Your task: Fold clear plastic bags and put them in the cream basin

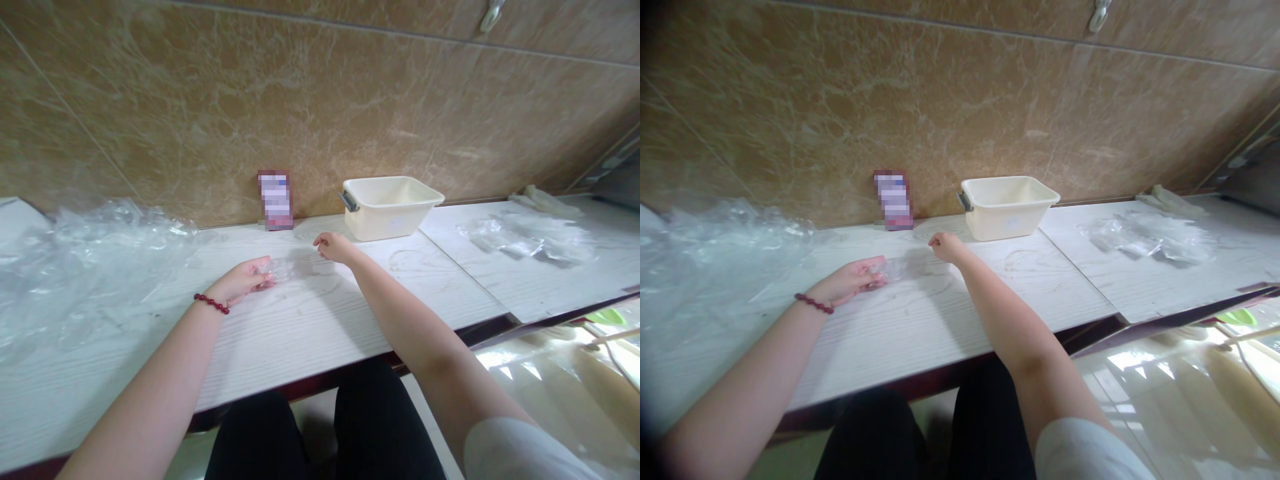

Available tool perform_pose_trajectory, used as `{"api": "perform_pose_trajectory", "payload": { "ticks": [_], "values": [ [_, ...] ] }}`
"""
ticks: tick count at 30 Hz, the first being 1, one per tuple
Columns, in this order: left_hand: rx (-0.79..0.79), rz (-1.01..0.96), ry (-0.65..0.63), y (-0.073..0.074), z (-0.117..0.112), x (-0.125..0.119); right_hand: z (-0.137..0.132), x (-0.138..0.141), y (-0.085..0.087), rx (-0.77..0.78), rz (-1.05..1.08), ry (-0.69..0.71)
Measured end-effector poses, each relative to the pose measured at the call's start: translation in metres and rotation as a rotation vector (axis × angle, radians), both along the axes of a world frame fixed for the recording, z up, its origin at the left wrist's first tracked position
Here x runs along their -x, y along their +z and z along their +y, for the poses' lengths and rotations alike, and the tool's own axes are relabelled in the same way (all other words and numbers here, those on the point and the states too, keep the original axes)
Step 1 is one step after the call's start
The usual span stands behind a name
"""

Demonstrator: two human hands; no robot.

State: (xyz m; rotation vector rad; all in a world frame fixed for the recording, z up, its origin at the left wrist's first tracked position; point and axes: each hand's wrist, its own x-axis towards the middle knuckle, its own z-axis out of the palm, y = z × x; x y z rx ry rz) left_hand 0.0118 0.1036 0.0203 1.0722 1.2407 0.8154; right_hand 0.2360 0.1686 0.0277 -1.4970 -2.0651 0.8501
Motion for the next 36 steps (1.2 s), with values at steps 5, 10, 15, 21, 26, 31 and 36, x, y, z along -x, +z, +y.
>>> {"api": "perform_pose_trajectory", "payload": {
  "ticks": [5, 10, 15, 21, 26, 31, 36],
  "values": [
    [-0.059, -0.007, 0.013, -0.008, -0.002, -0.016, -0.031, 0.036, -0.005, -0.360, -0.193, 0.243],
    [-0.126, -0.004, 0.091, -0.017, 0.000, -0.018, -0.058, 0.063, -0.023, -0.333, -0.356, 0.371],
    [-0.061, -0.004, 0.127, -0.011, -0.003, -0.022, -0.055, 0.059, -0.027, -0.242, -0.439, 0.270],
    [-0.023, 0.066, 0.123, -0.003, -0.006, -0.022, -0.038, 0.051, -0.029, -0.120, -0.479, 0.151],
    [-0.076, 0.059, 0.107, -0.003, -0.006, -0.017, -0.023, 0.037, -0.025, -0.064, -0.395, -0.027],
    [-0.272, 0.025, 0.202, 0.001, -0.005, -0.016, -0.011, 0.023, -0.005, -0.081, 0.079, -0.371],
    [-0.478, -0.074, 0.251, 0.003, -0.005, -0.020, -0.026, 0.037, 0.005, 0.507, 0.728, -0.201]
  ]
}}
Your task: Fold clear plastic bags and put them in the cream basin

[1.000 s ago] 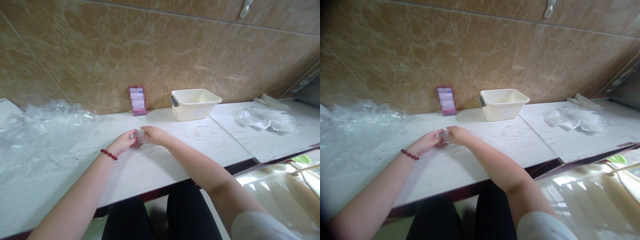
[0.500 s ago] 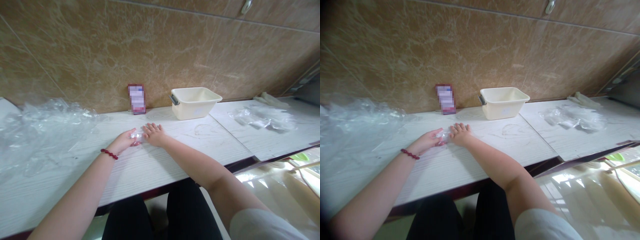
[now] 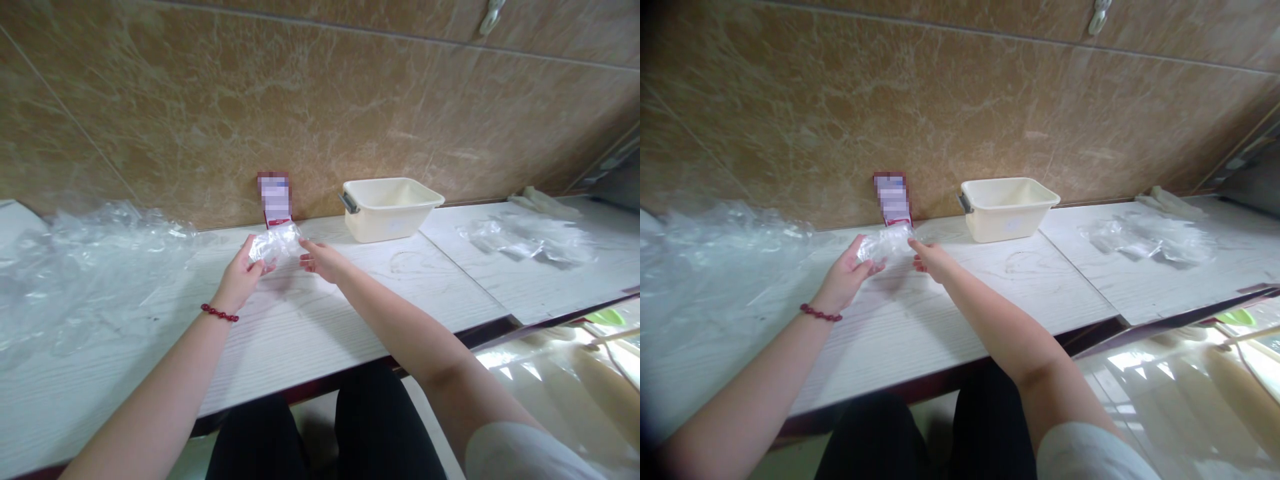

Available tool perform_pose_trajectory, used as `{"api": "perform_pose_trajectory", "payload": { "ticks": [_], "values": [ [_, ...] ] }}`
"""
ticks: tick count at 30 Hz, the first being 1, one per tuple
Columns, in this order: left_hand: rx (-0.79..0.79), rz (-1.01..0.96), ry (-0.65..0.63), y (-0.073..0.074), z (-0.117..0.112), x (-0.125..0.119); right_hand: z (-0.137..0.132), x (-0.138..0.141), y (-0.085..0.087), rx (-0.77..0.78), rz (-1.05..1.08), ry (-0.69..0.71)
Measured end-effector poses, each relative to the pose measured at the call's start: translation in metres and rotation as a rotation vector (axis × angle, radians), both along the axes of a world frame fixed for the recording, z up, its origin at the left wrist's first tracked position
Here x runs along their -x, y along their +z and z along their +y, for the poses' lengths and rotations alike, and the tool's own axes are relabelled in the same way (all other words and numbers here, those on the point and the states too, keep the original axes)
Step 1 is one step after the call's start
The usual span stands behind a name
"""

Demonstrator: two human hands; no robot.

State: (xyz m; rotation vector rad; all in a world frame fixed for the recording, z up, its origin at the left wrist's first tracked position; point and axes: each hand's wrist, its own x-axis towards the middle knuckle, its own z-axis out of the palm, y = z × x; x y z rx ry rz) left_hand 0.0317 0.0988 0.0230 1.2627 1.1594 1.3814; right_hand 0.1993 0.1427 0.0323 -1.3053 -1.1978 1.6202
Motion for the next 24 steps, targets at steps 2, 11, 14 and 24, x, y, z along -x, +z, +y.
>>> {"api": "perform_pose_trajectory", "payload": {
  "ticks": [2, 11, 14, 24],
  "values": [
    [-0.057, -0.027, 0.021, 0.000, -0.001, -0.002, -0.009, 0.007, 0.000, 0.086, 0.219, 0.084],
    [-0.131, -0.055, -0.055, -0.003, -0.007, -0.012, -0.007, 0.012, -0.006, 0.151, 0.565, 0.047],
    [-0.035, -0.150, -0.052, -0.001, -0.005, -0.008, -0.001, 0.007, -0.007, 0.039, 0.473, 0.001],
    [0.335, -0.123, -0.300, -0.001, -0.002, 0.003, -0.010, -0.003, 0.004, -0.065, 0.130, 0.269]
  ]
}}
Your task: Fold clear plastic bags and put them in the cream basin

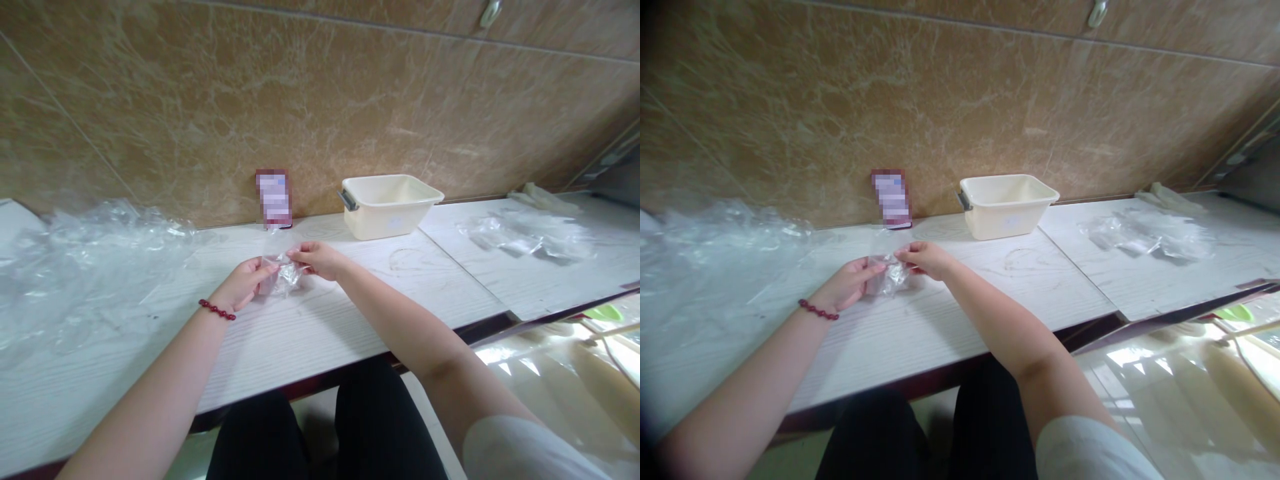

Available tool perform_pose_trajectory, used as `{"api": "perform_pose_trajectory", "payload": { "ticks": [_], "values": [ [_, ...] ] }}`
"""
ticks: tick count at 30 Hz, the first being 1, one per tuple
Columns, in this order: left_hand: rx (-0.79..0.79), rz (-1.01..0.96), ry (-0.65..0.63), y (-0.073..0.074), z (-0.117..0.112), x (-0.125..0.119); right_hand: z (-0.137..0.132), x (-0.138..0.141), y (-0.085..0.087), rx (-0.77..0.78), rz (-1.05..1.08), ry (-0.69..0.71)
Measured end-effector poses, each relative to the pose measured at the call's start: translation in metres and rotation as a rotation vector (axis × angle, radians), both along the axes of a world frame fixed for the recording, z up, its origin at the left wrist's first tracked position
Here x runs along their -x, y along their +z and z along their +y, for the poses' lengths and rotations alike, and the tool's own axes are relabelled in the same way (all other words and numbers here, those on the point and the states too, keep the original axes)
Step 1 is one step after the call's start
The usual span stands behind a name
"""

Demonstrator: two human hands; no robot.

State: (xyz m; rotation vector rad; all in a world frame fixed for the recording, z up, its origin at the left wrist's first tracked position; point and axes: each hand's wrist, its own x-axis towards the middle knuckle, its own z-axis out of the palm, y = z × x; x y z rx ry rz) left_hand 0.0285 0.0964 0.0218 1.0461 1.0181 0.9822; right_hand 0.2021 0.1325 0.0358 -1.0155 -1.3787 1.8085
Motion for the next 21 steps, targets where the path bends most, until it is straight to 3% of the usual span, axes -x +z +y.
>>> {"api": "perform_pose_trajectory", "payload": {
  "ticks": [3, 8, 11, 21],
  "values": [
    [-0.009, -0.023, 0.059, -0.002, 0.000, -0.004, 0.000, 0.001, 0.002, 0.007, -0.001, -0.018],
    [-0.100, -0.149, 0.205, -0.002, 0.005, -0.004, 0.009, 0.003, -0.005, -0.064, -0.003, -0.251],
    [-0.129, -0.198, 0.255, -0.002, 0.005, -0.007, 0.011, 0.006, -0.010, -0.124, 0.011, -0.269],
    [-0.103, -0.267, 0.188, 0.000, -0.003, -0.021, 0.004, 0.010, -0.013, -0.330, -0.227, -0.269]
  ]
}}
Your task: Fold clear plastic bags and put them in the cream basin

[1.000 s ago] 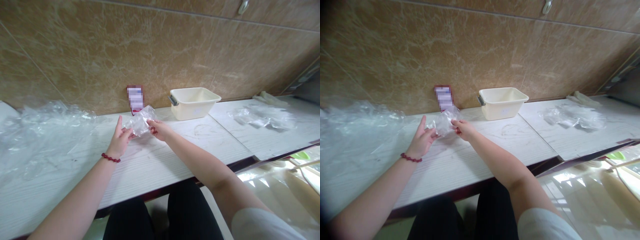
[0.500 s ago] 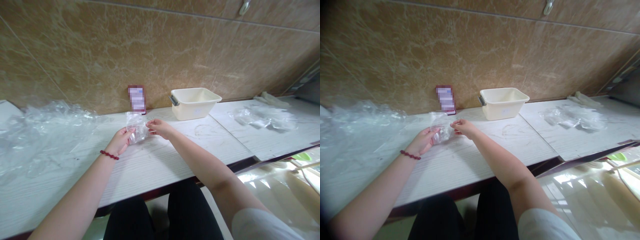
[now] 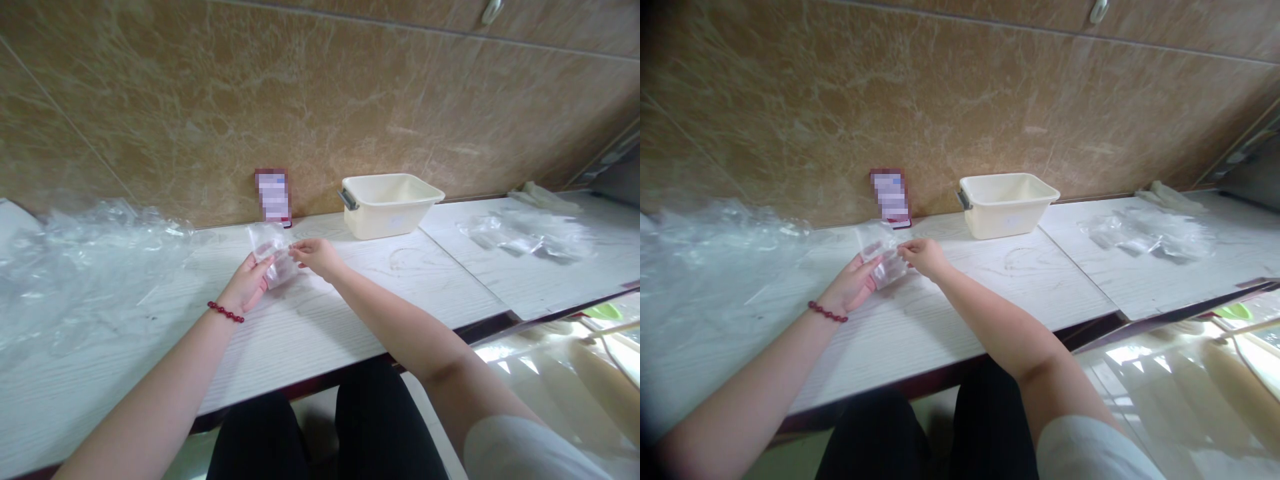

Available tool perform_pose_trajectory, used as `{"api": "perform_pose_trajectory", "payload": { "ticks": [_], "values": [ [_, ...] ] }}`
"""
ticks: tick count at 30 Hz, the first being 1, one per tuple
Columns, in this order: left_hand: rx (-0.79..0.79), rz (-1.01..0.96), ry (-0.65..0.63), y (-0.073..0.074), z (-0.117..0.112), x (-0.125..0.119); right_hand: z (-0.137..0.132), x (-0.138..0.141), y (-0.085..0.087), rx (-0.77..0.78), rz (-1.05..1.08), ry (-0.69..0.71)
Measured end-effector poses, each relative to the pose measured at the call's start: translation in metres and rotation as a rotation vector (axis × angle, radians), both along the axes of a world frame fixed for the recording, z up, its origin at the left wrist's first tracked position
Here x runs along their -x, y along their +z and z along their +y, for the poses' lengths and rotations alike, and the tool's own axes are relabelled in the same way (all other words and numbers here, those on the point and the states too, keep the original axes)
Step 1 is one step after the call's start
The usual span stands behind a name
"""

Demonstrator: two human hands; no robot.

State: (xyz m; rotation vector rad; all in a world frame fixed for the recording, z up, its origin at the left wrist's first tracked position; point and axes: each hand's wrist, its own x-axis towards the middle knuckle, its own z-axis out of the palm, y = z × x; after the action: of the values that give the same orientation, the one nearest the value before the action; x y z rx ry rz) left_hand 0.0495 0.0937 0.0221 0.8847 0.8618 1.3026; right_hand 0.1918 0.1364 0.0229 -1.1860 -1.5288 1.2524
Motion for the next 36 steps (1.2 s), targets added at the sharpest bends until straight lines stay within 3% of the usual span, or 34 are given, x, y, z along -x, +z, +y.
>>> {"api": "perform_pose_trajectory", "payload": {
  "ticks": [7, 10, 15, 25, 36],
  "values": [
    [0.031, -0.008, -0.030, -0.001, 0.001, 0.003, 0.002, -0.003, -0.004, -0.110, -0.111, 0.006],
    [0.057, -0.025, -0.068, -0.001, 0.002, 0.004, 0.003, -0.006, 0.002, 0.019, -0.058, 0.012],
    [0.132, 0.024, -0.178, -0.002, 0.000, 0.005, 0.000, -0.013, 0.013, 0.243, 0.001, 0.181],
    [0.164, -0.053, -0.173, -0.001, 0.003, 0.004, 0.003, -0.015, 0.011, 0.319, 0.213, 0.168],
    [0.133, -0.119, -0.222, -0.006, 0.008, 0.007, 0.008, -0.014, 0.008, 0.292, 0.186, 0.132]
  ]
}}
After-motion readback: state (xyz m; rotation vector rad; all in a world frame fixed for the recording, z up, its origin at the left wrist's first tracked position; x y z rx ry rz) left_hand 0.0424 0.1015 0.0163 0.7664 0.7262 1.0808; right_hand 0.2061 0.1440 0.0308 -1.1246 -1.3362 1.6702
